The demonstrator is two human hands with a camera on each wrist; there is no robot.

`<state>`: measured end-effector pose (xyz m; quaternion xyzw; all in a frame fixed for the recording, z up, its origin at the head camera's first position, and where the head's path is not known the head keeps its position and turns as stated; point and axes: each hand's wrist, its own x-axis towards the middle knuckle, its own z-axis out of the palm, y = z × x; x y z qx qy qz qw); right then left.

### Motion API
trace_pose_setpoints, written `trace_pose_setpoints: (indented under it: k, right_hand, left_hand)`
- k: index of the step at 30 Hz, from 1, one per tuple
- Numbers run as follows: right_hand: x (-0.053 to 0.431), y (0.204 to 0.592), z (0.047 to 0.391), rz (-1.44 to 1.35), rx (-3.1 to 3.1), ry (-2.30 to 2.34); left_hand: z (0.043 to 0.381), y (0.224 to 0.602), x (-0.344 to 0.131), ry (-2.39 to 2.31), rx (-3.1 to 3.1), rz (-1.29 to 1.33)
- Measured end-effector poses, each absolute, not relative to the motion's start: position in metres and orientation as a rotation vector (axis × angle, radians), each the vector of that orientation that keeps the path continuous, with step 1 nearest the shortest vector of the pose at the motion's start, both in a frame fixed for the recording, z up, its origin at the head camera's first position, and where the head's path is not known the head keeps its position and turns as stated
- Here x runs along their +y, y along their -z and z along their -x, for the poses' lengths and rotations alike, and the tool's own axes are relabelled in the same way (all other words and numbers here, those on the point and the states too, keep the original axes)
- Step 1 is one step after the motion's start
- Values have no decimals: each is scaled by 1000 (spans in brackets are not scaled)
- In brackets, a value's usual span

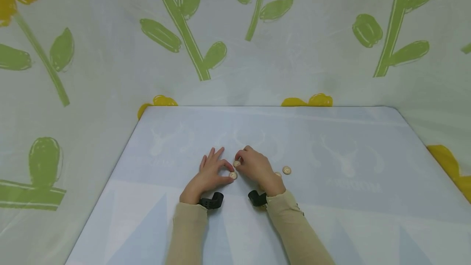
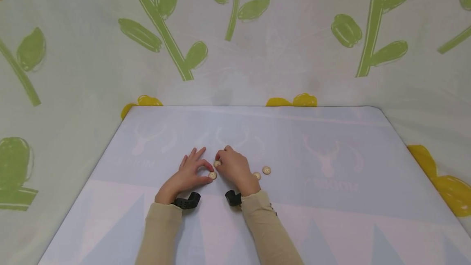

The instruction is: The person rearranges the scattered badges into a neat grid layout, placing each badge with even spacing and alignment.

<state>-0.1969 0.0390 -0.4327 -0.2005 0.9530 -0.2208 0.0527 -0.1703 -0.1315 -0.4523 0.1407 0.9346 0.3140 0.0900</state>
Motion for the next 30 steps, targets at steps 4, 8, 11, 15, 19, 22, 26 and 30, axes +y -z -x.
trace_pose_setpoints:
  k: [4,8,11,15,19,22,26,30]
  right_hand:
    - [39,433,197,614,2903,651]
    - [41,433,198,635,2850,712]
    - [44,434,200,662,2807,775]
    - [49,435,202,670,2728,864]
    - [54,434,204,640,2656,957]
    - [56,434,205,625,2642,1004]
    - [58,436,207,596,2644,1031]
    - [58,439,208,571,2637,1047]
  left_hand:
    - [170,453,-132,-933,2776,-423]
    - [170,454,-133,-938,2776,-435]
    - [170,454,-133,-947,2780,-447]
    - [171,453,-133,-939,2779,-439]
    - [172,454,-133,-931,2776,-434]
    - [172,453,-133,-937,2776,-440]
    - [172,453,-133,-932,2780,-445]
    - [172,454,-132,-927,2784,-440]
